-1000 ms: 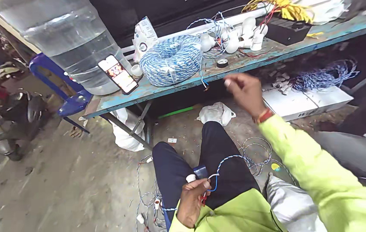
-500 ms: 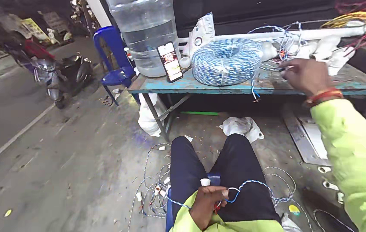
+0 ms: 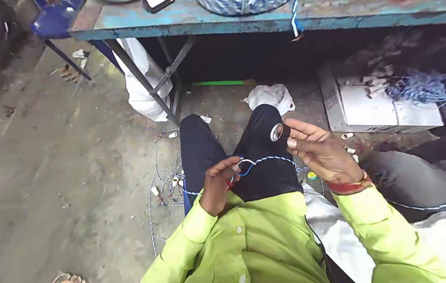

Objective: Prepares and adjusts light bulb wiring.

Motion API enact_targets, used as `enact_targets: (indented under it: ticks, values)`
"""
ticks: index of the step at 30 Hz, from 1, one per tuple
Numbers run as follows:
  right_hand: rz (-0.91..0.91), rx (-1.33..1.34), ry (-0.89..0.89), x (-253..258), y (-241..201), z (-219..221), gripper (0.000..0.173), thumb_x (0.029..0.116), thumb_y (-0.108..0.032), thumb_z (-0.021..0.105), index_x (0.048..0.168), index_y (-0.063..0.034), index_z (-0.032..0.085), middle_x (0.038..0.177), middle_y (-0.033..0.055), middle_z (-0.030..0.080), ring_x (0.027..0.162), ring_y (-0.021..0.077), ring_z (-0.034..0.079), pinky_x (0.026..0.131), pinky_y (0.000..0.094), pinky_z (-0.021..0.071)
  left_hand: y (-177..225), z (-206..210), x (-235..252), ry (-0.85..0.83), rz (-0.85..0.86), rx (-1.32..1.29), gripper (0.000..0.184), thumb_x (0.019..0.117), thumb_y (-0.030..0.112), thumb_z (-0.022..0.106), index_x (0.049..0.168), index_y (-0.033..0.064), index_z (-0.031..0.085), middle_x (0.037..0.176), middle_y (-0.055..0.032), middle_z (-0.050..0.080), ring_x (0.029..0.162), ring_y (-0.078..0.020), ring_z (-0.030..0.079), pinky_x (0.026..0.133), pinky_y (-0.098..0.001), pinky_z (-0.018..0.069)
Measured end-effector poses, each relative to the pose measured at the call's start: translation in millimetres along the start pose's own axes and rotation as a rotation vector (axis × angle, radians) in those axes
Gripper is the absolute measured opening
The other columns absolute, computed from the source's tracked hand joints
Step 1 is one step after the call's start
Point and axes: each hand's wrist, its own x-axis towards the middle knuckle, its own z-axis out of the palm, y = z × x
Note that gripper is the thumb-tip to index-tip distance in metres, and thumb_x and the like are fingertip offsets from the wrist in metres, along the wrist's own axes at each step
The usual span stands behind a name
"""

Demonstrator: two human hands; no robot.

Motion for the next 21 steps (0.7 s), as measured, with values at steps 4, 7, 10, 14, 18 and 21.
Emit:
enact_targets:
  ticks: [4,7,10,14,18,21]
  values:
    - [-0.004,-0.11,-0.009,-13.2,13.0,17.4,0.055,0.0834,0.013,0.07,0.135,-0.0045,0.066,0.113,0.0069,0.073,0.095,0.01,0.07,0.083,0.0257,0.0605,9.9,-1.5,6.6,0.088,0.074,-0.002,0.02,0.0985,0.0,0.06,0.113,0.0,0.073,0.091,-0.0089,0.072,0.071,-0.0124,0.067,0.067,-0.0269,0.0592]
    - [0.001,-0.192,-0.018,-21.6,23.5,29.6,0.054,0.0842,0.01,0.072,0.136,-0.0035,0.064,0.106,0.0053,0.072,0.089,0.0089,0.067,0.081,0.0251,0.0592,6.9,-1.9,8.2,0.062,0.169,0.068,0.019,0.0963,0.001,0.065,0.112,0.0034,0.076,0.095,-0.0063,0.074,0.071,-0.0099,0.066,0.066,-0.0254,0.0578]
    - [0.022,-0.252,-0.011,-25.7,35.0,39.8,0.049,0.0883,0.004,0.072,0.136,-0.0038,0.065,0.103,0.0039,0.074,0.088,0.0084,0.069,0.082,0.0253,0.0598,1.8,0.4,7.2,0.003,0.325,0.225,0.019,0.0928,0.002,0.071,0.11,0.0047,0.077,0.108,-0.0049,0.072,0.086,-0.0113,0.067,0.074,-0.0273,0.0592]
    - [-0.059,-0.467,-0.049,-30.0,44.6,48.8,0.047,0.0912,-0.002,0.072,0.137,-0.0049,0.063,0.099,0.002,0.075,0.085,0.008,0.071,0.078,0.024,0.0609,-0.1,3.8,5.5,-0.009,0.471,0.382,0.021,0.0917,0.003,0.073,0.112,0.0065,0.078,0.107,-0.0051,0.065,0.087,-0.0108,0.062,0.07,-0.0226,0.0556]
    - [-0.178,-0.619,-0.062,-31.0,46.9,52.1,0.053,0.0895,-0.007,0.076,0.14,-0.006,0.059,0.093,-0.0005,0.075,0.076,0.0065,0.07,0.069,0.0208,0.0599,2.8,4.5,1.5,-0.055,0.56,0.47,0.025,0.091,0.005,0.073,0.116,0.0058,0.076,0.11,-0.0061,0.059,0.073,-0.004,0.057,0.06,-0.0161,0.0521]
    - [-0.196,-0.635,-0.06,-31.1,44.6,53.8,0.058,0.0875,-0.005,0.078,0.141,-0.0053,0.056,0.092,-0.0013,0.076,0.076,0.0058,0.071,0.07,0.02,0.0606,0.3,2.4,1.7,-0.097,0.61,0.51,0.025,0.0904,0.006,0.075,0.115,0.0032,0.076,0.113,-0.0082,0.058,0.083,-0.0052,0.061,0.068,-0.0173,0.057]
